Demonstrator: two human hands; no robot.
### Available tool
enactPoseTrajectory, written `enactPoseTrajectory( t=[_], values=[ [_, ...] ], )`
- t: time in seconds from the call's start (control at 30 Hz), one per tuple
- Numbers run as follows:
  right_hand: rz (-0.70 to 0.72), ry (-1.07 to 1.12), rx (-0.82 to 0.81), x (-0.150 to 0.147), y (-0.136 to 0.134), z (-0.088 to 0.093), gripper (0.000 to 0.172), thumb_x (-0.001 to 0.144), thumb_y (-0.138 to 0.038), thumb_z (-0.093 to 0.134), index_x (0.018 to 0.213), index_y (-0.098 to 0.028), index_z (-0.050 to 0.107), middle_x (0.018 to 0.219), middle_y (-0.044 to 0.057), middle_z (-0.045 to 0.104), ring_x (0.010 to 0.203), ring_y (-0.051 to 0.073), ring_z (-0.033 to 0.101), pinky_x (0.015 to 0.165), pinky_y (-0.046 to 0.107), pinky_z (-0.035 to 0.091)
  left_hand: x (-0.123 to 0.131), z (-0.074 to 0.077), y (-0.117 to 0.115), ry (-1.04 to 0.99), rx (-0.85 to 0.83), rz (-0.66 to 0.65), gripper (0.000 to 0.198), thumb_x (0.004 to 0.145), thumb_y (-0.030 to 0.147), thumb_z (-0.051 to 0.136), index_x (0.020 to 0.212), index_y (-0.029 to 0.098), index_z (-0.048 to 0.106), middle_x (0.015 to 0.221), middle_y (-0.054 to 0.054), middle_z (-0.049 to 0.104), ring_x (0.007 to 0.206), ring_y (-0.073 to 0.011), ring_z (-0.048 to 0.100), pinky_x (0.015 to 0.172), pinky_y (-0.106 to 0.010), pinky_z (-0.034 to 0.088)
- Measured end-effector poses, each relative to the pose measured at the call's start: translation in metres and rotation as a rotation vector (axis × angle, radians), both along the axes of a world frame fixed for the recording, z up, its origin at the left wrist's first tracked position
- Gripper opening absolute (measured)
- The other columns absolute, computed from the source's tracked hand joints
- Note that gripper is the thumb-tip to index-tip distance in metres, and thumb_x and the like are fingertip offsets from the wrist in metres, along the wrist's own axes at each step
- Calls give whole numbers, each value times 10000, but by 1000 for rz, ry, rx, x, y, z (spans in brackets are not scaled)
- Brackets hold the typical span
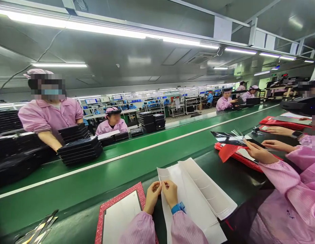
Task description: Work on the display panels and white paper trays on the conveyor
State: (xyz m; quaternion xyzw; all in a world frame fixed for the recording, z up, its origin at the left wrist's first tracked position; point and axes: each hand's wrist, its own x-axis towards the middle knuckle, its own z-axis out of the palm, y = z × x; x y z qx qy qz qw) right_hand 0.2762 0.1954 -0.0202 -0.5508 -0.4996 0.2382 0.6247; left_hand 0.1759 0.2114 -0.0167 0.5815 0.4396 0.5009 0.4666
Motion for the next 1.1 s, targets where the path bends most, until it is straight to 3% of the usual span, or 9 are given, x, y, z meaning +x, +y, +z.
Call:
enactPoseTrajectory(
  t=[0.13, 0.23, 0.33, 0.43, 0.53, 0.73, 0.87, 1.0, 1.1],
  values=[
    [-2, 54, -29, 4, 1, 0, 447, 704, -562, 514, 657, -143, 664, 661, 70, 669, 637, 188, 614, 595, 266, 470, 1, 2, -7, 187, 95, 103, 267, 746, 261, 480, 986, 154, 524, 778, -58, 628, 689, -182, 622, 641, -311, 494],
    [-21, 128, -46, 9, 3, -2, 460, 665, -579, 548, 634, -131, 650, 622, 61, 662, 606, 180, 608, 584, 261, 467, 2, 5, -16, 341, 206, 162, 266, 749, 165, 440, 997, 172, 536, 1023, -113, 572, 958, -242, 555, 825, -402, 438],
    [-53, 242, -46, 12, 5, -7, 456, 635, -580, 571, 646, -129, 635, 635, 68, 666, 618, 187, 621, 583, 269, 487, 5, 5, -25, 518, 302, 178, 335, 719, 43, 404, 960, 193, 583, 1307, -105, 407, 1234, -294, 304, 1006, -504, 231],
    [-111, 385, -30, 15, 8, -10, 448, 625, -579, 572, 672, -134, 605, 656, 72, 662, 642, 195, 634, 569, 279, 511, 10, 2, -30, 780, 348, 137, 428, 698, -30, 348, 982, 183, 588, 1261, -119, 469, 1230, -303, 296, 1015, -604, 63],
    [-193, 524, 14, 19, 9, -9, 426, 625, -560, 576, 717, -145, 565, 695, 54, 647, 673, 186, 634, 596, 288, 530, 14, -1, -32, 866, 324, 127, 448, 714, -23, 329, 1054, 167, 551, 1121, -138, 558, 1150, -295, 382, 993, -641, 25],
    [-363, 717, 153, 34, 2, 13, 390, 647, -540, 566, 757, -177, 478, 702, -11, 568, 705, 148, 603, 655, 338, 539, 13, 6, -39, 884, 241, 117, 432, 734, 7, 348, 1081, 204, 516, 1189, -98, 520, 1172, -259, 355, 1006, -615, 87],
    [-374, 694, 215, 41, -14, 40, 354, 686, -516, 556, 778, -184, 478, 695, -38, 543, 686, 121, 584, 693, 350, 530, 9, 18, -41, 803, 189, 79, 503, 676, -28, 399, 1092, 229, 518, 1191, -62, 531, 1159, -248, 382, 1006, -609, 121],
    [-253, 514, 194, 35, -45, 66, 340, 689, -470, 602, 814, -156, 565, 761, 1, 594, 735, 151, 592, 786, 372, 492, -1, 47, -47, 615, 149, 79, 468, 685, 13, 456, 1108, 205, 517, 1276, -94, 462, 1119, -251, 438, 968, -512, 296],
    [-145, 329, 155, 20, -75, 77, 291, 691, -406, 633, 834, -153, 619, 850, 44, 632, 864, 203, 583, 885, 388, 428, -14, 77, -68, 418, 158, 114, 243, 835, 201, 383, 1023, 167, 532, 1101, -98, 571, 978, -188, 539, 866, -348, 424]
  ],
)
